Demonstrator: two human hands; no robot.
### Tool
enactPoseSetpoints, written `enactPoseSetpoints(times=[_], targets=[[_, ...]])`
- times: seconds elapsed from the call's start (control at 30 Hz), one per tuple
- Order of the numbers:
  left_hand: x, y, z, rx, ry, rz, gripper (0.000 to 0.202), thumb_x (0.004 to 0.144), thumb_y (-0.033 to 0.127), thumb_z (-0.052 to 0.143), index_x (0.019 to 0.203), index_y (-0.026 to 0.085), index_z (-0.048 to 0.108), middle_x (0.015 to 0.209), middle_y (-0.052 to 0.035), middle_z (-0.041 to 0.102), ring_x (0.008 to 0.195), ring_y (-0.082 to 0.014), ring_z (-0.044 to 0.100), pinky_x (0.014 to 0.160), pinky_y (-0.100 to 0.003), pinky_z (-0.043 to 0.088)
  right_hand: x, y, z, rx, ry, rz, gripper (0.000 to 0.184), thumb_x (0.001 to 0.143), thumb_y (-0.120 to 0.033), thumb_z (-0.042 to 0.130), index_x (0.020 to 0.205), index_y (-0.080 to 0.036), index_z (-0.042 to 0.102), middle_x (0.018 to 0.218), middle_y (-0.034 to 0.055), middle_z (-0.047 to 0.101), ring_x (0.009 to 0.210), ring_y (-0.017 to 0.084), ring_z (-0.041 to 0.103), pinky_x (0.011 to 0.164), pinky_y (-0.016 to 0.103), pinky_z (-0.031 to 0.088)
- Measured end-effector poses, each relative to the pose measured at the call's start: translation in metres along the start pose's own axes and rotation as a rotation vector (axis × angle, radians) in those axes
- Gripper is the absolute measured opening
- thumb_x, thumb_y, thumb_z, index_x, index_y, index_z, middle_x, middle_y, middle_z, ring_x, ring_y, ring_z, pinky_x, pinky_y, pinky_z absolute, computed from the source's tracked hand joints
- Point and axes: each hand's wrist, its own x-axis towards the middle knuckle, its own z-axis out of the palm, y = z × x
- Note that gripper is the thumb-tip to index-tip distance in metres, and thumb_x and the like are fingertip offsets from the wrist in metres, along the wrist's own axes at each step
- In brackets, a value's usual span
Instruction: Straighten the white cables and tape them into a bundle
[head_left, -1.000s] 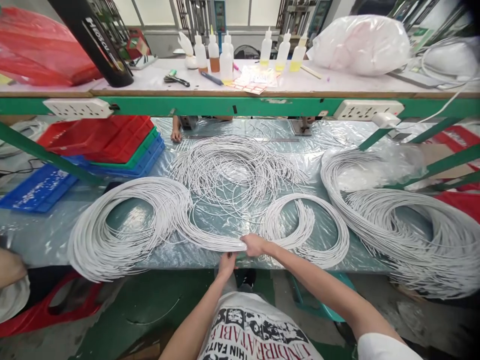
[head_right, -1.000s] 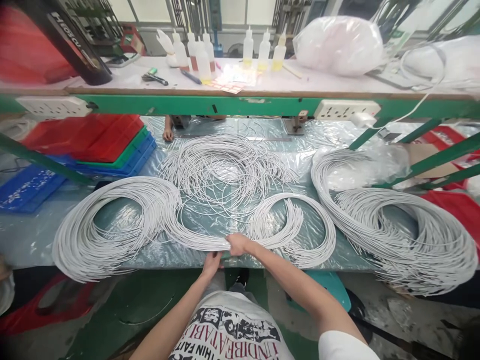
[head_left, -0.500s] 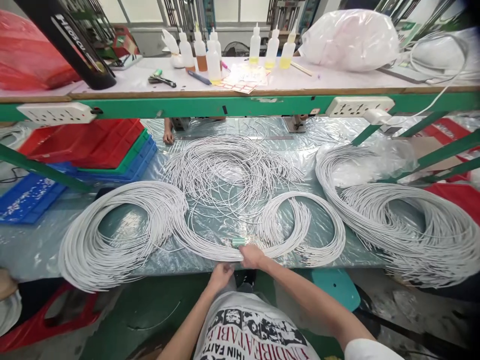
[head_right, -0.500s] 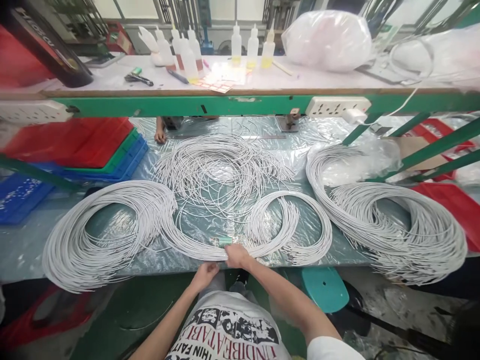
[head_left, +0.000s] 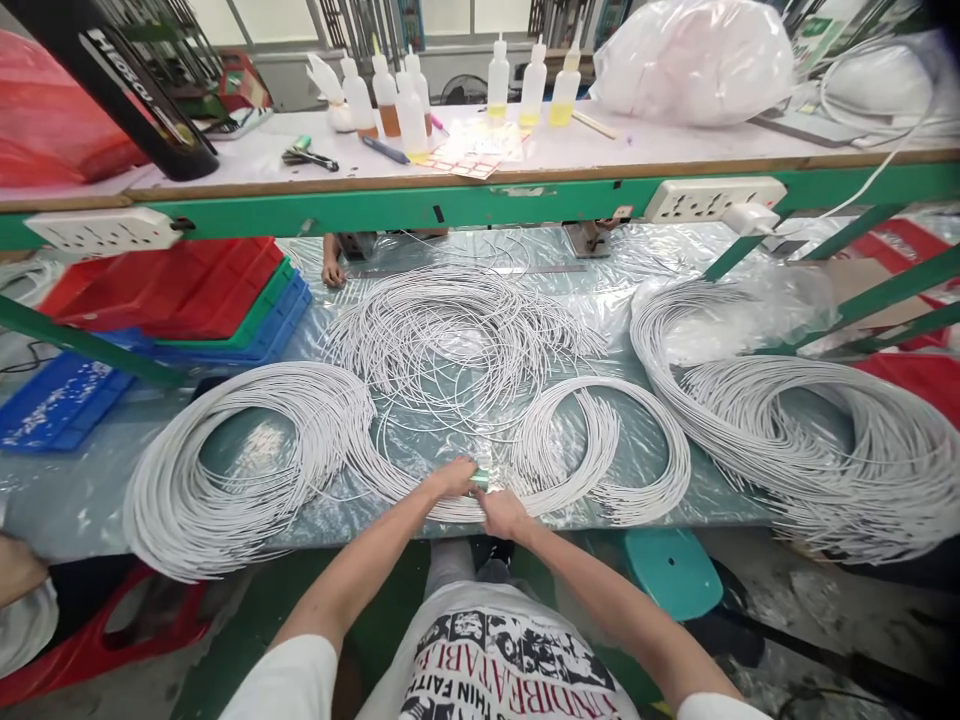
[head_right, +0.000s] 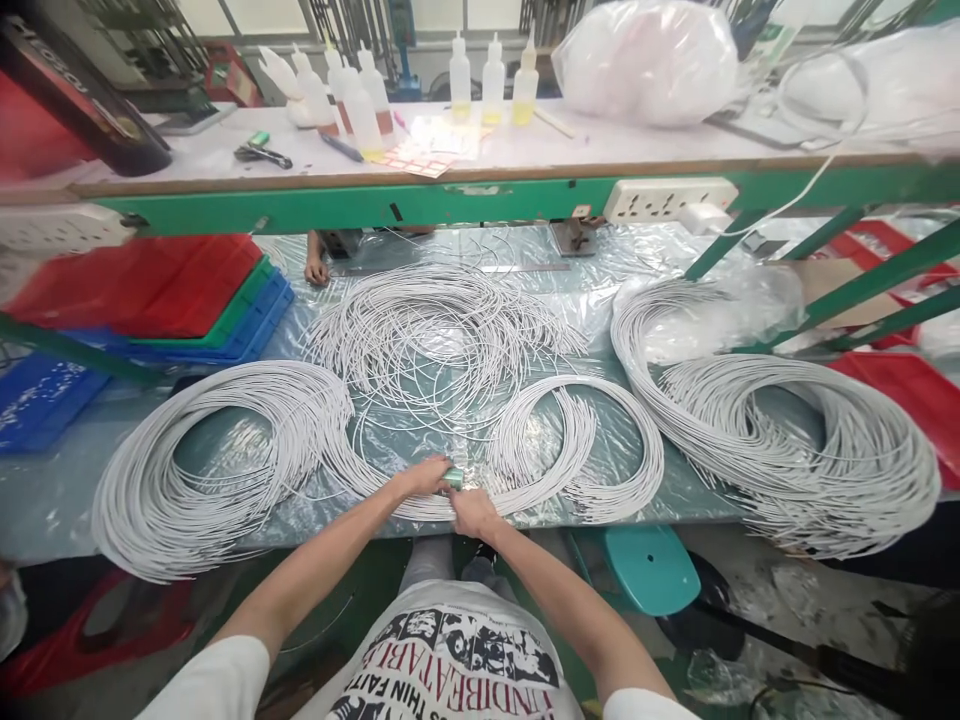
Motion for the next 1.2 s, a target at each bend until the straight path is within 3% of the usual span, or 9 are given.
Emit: enactPoseSetpoints(times=[0.2,0.43,0.57,0.7,0.87,1.07,1.2], targets=[[-0.006,0.001,0.002,0.100,0.049,-0.014,0.042,0.089,0.036,0.060,0.126,0.016,0.052,0.133,-0.0117,0.050,0.123,-0.0294,0.046,0.100,-0.050,0.041,0.004,-0.001,0.008,0.053,0.032,0.036,0.037,0.093,-0.036,0.060,0.124,-0.016,0.056,0.118,0.0097,0.061,0.102,0.023,0.062,0.088,0.045,0.053],[-0.005,0.005,0.005,0.140,-0.011,-0.018,0.042,0.088,0.037,0.061,0.125,0.017,0.054,0.131,-0.0112,0.052,0.120,-0.0282,0.050,0.099,-0.051,0.043,-0.003,-0.013,0.019,0.082,0.093,0.181,0.038,0.093,-0.036,0.059,0.124,-0.015,0.056,0.116,0.0100,0.062,0.102,0.024,0.062,0.092,0.048,0.050],[-0.003,0.011,-0.006,0.132,-0.019,-0.049,0.040,0.088,0.038,0.061,0.121,0.016,0.056,0.128,-0.0110,0.055,0.117,-0.0272,0.053,0.098,-0.050,0.044,-0.003,-0.018,0.021,0.093,0.077,0.245,0.034,0.093,-0.036,0.060,0.119,-0.014,0.059,0.113,0.0095,0.063,0.101,0.023,0.062,0.091,0.046,0.050],[-0.009,0.025,-0.026,0.112,-0.021,-0.064,0.048,0.086,0.040,0.061,0.125,0.015,0.052,0.113,-0.0113,0.063,0.102,-0.0260,0.061,0.088,-0.044,0.048,0.001,-0.016,0.017,0.114,0.020,0.246,0.032,0.093,-0.035,0.061,0.116,-0.013,0.060,0.115,0.0102,0.062,0.102,0.023,0.062,0.089,0.045,0.052],[-0.048,0.055,-0.035,0.096,-0.041,0.000,0.051,0.076,0.039,0.064,0.121,0.017,0.052,0.097,-0.0121,0.068,0.090,-0.0329,0.065,0.075,-0.037,0.049,0.010,-0.005,0.006,0.149,-0.070,0.158,0.028,0.094,-0.034,0.060,0.115,-0.015,0.061,0.117,0.0087,0.062,0.103,0.023,0.062,0.088,0.044,0.052],[-0.125,0.083,-0.010,0.077,-0.093,0.067,0.037,0.076,0.031,0.059,0.111,0.020,0.056,0.101,-0.0120,0.068,0.090,-0.0332,0.067,0.073,-0.035,0.049,0.018,0.004,-0.008,0.166,-0.154,0.140,0.030,0.093,-0.033,0.061,0.117,-0.014,0.060,0.118,0.0100,0.061,0.103,0.023,0.062,0.087,0.044,0.053],[-0.141,0.083,0.010,0.060,-0.076,0.068,0.039,0.079,0.029,0.057,0.116,0.020,0.053,0.108,-0.0135,0.066,0.093,-0.0327,0.066,0.075,-0.036,0.051,0.024,0.005,-0.020,0.160,-0.225,0.118,0.029,0.093,-0.032,0.061,0.115,-0.014,0.061,0.117,0.0094,0.062,0.101,0.022,0.062,0.085,0.042,0.054]])
